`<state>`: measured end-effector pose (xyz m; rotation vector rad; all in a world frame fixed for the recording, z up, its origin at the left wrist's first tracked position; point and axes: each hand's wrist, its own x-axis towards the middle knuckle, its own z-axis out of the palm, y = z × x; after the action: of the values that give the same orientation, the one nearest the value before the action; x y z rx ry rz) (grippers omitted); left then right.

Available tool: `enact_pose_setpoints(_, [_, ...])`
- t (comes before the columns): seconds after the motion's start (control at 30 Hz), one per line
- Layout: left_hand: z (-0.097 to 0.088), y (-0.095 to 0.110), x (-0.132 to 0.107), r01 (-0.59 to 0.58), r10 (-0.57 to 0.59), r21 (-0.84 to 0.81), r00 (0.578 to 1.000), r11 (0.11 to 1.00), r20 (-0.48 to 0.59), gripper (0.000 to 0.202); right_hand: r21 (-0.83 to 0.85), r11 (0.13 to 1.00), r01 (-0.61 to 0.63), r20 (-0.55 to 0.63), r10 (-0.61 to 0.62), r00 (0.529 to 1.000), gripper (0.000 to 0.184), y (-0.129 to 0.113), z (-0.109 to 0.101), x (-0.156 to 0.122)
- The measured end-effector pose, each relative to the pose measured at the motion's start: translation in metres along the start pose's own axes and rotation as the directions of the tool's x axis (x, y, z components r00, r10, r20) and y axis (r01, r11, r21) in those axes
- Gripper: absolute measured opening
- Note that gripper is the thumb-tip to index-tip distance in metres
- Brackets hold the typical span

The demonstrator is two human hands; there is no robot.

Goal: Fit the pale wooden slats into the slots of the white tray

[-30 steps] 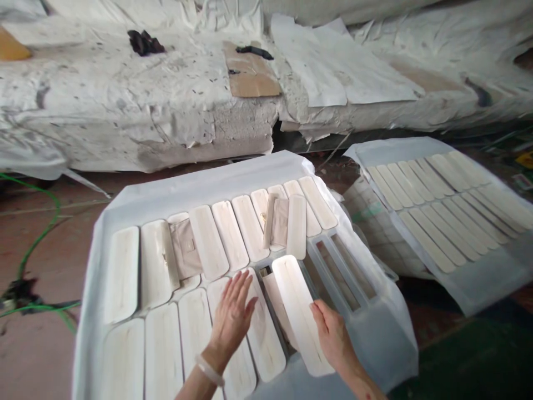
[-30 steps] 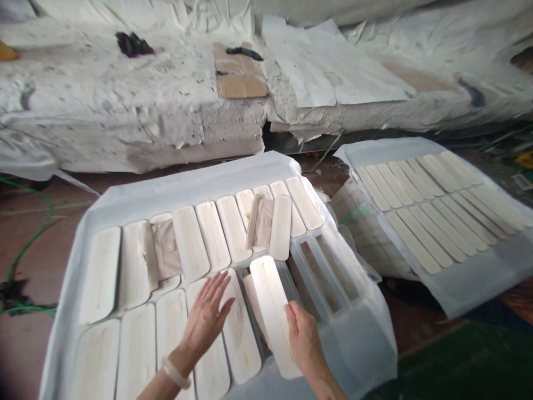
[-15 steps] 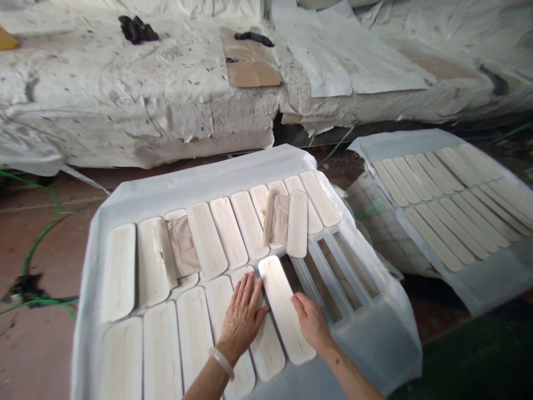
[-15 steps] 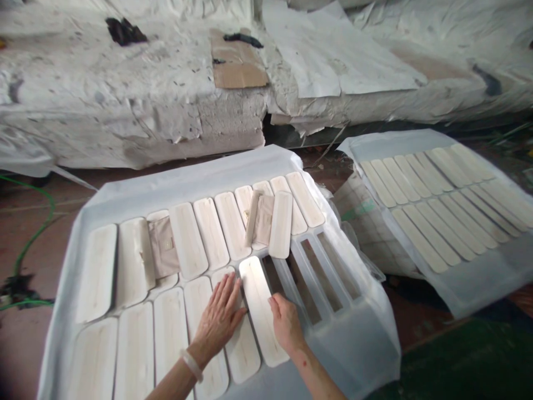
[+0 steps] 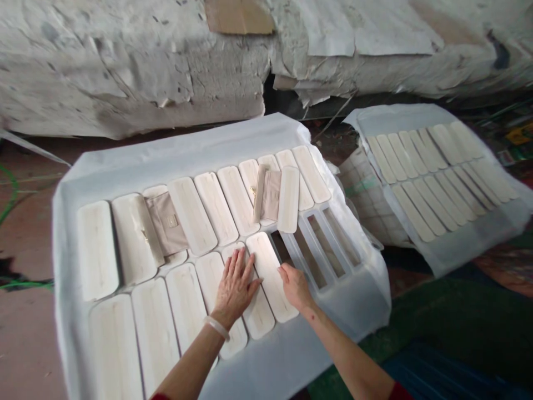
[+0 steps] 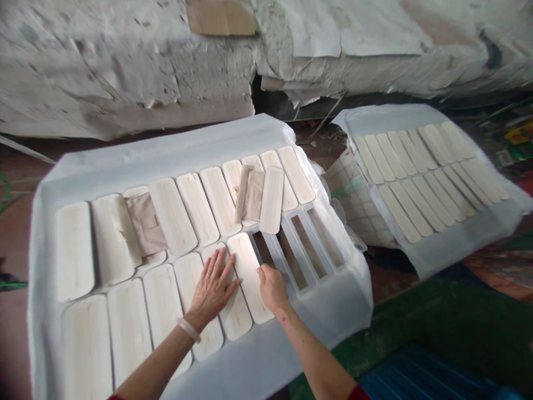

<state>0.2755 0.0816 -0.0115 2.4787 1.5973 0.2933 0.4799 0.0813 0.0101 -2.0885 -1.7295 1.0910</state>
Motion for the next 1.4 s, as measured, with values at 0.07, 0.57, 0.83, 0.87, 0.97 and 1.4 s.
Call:
enact_pose_setpoints(0.07, [0.001, 0.0, 0.0, 0.001, -0.001, -0.021, 1.0, 1.0, 0.012, 0.069, -0.021, 1.0, 0.009, 0.003, -0.009, 1.0, 0.033, 0.001, 0.0, -0.001])
enact_pose_setpoints(0.57, [0.002, 0.0, -0.001, -0.01, 0.01, -0.01, 0.998, 1.0, 0.067, 0.067, -0.344, 0.937, -0.055, 0.026, 0.068, 0.997, 0.032, -0.018, -0.003, 0.002])
enact_pose_setpoints(0.83, [0.001, 0.0, -0.002, -0.019, 0.018, 0.01, 0.998, 1.0, 0.065, 0.067, -0.347, 0.935, -0.07, 0.004, 0.076, 0.997, 0.031, -0.023, -0.018, -0.011])
enact_pose_setpoints(0.87, [0.001, 0.0, -0.002, -0.016, 0.015, 0.011, 0.998, 1.0, 0.066, 0.067, -0.315, 0.944, -0.099, -0.016, 0.099, 0.995, 0.03, -0.023, -0.018, -0.02])
enact_pose_setpoints(0.97, [0.001, 0.0, -0.002, -0.009, 0.008, 0.005, 0.997, 1.0, 0.071, 0.067, -0.141, 0.972, -0.187, -0.023, 0.186, 0.982, 0.034, -0.02, -0.006, -0.059])
enact_pose_setpoints(1.4, [0.002, 0.0, -0.006, -0.008, 0.01, -0.055, 0.999, 0.998, 0.036, 0.066, 0.216, 0.926, -0.309, -0.093, 0.335, 0.938, 0.011, -0.029, 0.059, -0.122])
